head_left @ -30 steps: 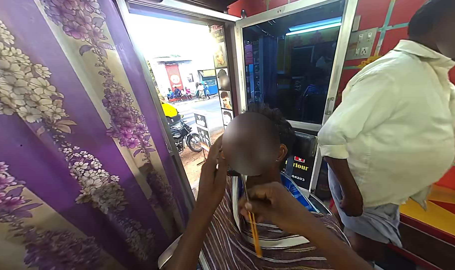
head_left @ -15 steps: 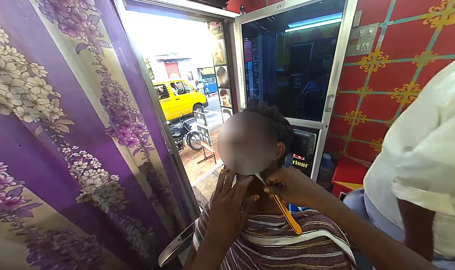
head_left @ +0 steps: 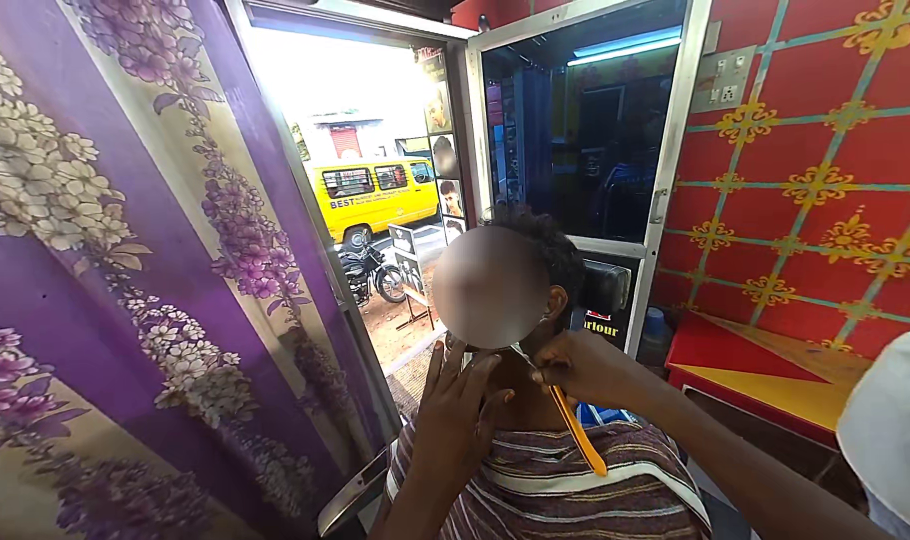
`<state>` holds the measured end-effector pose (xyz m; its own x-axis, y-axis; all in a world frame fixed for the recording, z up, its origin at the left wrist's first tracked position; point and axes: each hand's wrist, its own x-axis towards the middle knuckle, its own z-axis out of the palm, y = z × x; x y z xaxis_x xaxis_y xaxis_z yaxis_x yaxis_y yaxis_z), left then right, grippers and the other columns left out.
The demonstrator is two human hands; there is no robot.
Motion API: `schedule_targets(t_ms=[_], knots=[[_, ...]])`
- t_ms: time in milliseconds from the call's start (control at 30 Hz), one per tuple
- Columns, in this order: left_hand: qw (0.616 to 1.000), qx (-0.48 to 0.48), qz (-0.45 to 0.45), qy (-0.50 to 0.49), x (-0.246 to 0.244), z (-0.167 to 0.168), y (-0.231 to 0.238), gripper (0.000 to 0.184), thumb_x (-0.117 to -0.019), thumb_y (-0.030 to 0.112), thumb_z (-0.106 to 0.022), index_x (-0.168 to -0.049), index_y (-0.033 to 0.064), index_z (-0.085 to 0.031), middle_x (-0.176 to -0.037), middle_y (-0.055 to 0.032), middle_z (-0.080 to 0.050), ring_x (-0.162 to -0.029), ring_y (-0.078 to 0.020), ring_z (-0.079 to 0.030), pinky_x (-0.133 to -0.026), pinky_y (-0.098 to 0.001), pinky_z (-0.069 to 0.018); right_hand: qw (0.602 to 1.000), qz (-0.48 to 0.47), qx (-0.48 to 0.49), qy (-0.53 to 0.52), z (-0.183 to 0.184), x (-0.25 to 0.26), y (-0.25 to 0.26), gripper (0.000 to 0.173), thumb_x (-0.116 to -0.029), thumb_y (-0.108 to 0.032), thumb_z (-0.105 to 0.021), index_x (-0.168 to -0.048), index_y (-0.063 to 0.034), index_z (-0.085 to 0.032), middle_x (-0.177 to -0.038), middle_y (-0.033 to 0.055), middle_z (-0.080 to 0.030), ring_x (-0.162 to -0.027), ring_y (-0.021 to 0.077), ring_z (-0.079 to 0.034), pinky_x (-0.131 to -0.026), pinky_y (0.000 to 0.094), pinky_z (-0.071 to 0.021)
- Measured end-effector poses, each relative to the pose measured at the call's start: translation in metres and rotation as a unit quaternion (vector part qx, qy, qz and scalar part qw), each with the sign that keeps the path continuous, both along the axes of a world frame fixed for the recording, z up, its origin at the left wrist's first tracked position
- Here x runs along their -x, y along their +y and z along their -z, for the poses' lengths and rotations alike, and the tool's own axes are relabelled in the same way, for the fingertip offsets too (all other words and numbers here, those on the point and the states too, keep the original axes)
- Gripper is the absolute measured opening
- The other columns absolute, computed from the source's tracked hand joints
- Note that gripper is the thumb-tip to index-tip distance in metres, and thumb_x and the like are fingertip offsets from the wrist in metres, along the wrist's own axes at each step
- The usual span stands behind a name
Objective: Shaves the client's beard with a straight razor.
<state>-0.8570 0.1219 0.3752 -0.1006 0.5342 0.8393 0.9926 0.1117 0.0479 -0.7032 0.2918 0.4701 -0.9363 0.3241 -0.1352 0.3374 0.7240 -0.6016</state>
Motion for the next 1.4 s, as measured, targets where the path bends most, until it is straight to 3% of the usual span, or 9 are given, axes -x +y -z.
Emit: schedule_targets(t_ms=[200, 367, 600, 800, 1067, 1200, 1300, 1400], knots=[[1.0, -0.002, 0.001, -0.002, 0.0, 0.001, -0.001, 0.04, -0.1029, 0.048, -0.054, -0.125, 0.019, -0.07, -0.137, 0.0042, -0.067, -0.143, -0.0261, -0.048, -0.122, -0.0552, -0.0294, 0.997, 0.052, 0.045, 0.041, 0.002, 0.0, 0.01, 0.023, -0.1055, -0.026, -0.06, -0.108, -0.0055, -0.071, -0.093, 0.0044, -0.072, -0.076, 0.011, -0.07, -0.073, 0.0299, -0.0597], [1.0, -0.007, 0.005, -0.007, 0.001, 0.0, 0.0, 0.04, -0.1021, 0.047, -0.055, -0.124, 0.0174, -0.071, -0.133, 0.0015, -0.069, -0.141, -0.028, -0.05, -0.122, -0.057, -0.0298, 0.999, 0.01, 0.04, 0.016, 0.004, 0.0, -0.004, 0.026, -0.1068, -0.026, -0.057, -0.114, -0.0045, -0.07, -0.097, 0.007, -0.072, -0.077, 0.0128, -0.069, -0.074, 0.0321, -0.0588], [1.0, -0.008, 0.011, -0.013, 0.0, -0.001, -0.001, 0.039, -0.1024, 0.047, -0.056, -0.125, 0.0189, -0.07, -0.135, 0.0036, -0.068, -0.143, -0.0265, -0.049, -0.122, -0.0566, -0.0293, 0.993, 0.074, 0.075, 0.049, 0.004, 0.002, 0.006, 0.023, -0.1056, -0.026, -0.06, -0.111, -0.0055, -0.07, -0.094, 0.0036, -0.072, -0.076, 0.0096, -0.07, -0.072, 0.0278, -0.0594], [1.0, -0.009, 0.013, -0.022, 0.001, -0.001, -0.001, 0.038, -0.1016, 0.045, -0.057, -0.124, 0.0176, -0.071, -0.132, 0.0021, -0.069, -0.14, -0.0274, -0.051, -0.121, -0.0577, -0.0305, 0.996, 0.028, 0.075, 0.037, 0.01, 0.003, -0.008, 0.025, -0.1063, -0.026, -0.058, -0.112, -0.0045, -0.07, -0.096, 0.0056, -0.072, -0.076, 0.0122, -0.07, -0.072, 0.0309, -0.0598], [0.999, -0.009, 0.024, -0.047, 0.0, -0.005, -0.003, 0.041, -0.1015, 0.05, -0.056, -0.125, 0.0191, -0.071, -0.135, 0.0049, -0.067, -0.142, -0.0243, -0.049, -0.122, -0.0565, -0.0298, 0.984, 0.089, 0.117, 0.102, 0.019, 0.003, -0.003, 0.022, -0.1049, -0.024, -0.061, -0.109, -0.0048, -0.07, -0.093, 0.0038, -0.074, -0.078, 0.0113, -0.072, -0.072, 0.0292, -0.061], [0.979, -0.063, 0.121, -0.15, 0.005, -0.02, -0.004, 0.048, -0.1034, 0.047, -0.053, -0.136, 0.0138, -0.063, -0.139, -0.0021, -0.064, -0.143, -0.0253, -0.047, -0.122, -0.0595, -0.0293, 0.923, -0.013, 0.312, 0.226, 0.044, 0.002, -0.032, 0.018, -0.1026, -0.018, -0.062, -0.109, -0.0021, -0.067, -0.097, 0.0061, -0.073, -0.087, 0.0175, -0.073, -0.077, 0.0353, -0.064], [0.974, -0.036, 0.139, -0.176, 0.014, -0.038, 0.001, 0.059, -0.1061, 0.058, -0.037, -0.15, 0.0216, -0.051, -0.148, 0.0029, -0.056, -0.142, -0.0177, -0.047, -0.12, -0.0544, -0.0347, 0.857, 0.031, 0.435, 0.276, 0.053, 0.01, -0.056, 0.014, -0.1032, -0.013, -0.061, -0.107, -0.0004, -0.064, -0.099, 0.0102, -0.074, -0.086, 0.0215, -0.075, -0.077, 0.0367, -0.0647], [0.982, 0.03, 0.129, -0.133, 0.018, -0.054, 0.009, 0.062, -0.1066, 0.059, -0.032, -0.157, 0.025, -0.043, -0.161, 0.0092, -0.041, -0.152, -0.0126, -0.031, -0.126, -0.0553, -0.0218, 0.803, 0.11, 0.491, 0.32, 0.046, 0.023, -0.066, 0.014, -0.1034, -0.01, -0.061, -0.108, 0.003, -0.063, -0.097, 0.0133, -0.072, -0.083, 0.0229, -0.074, -0.076, 0.0365, -0.0651]])
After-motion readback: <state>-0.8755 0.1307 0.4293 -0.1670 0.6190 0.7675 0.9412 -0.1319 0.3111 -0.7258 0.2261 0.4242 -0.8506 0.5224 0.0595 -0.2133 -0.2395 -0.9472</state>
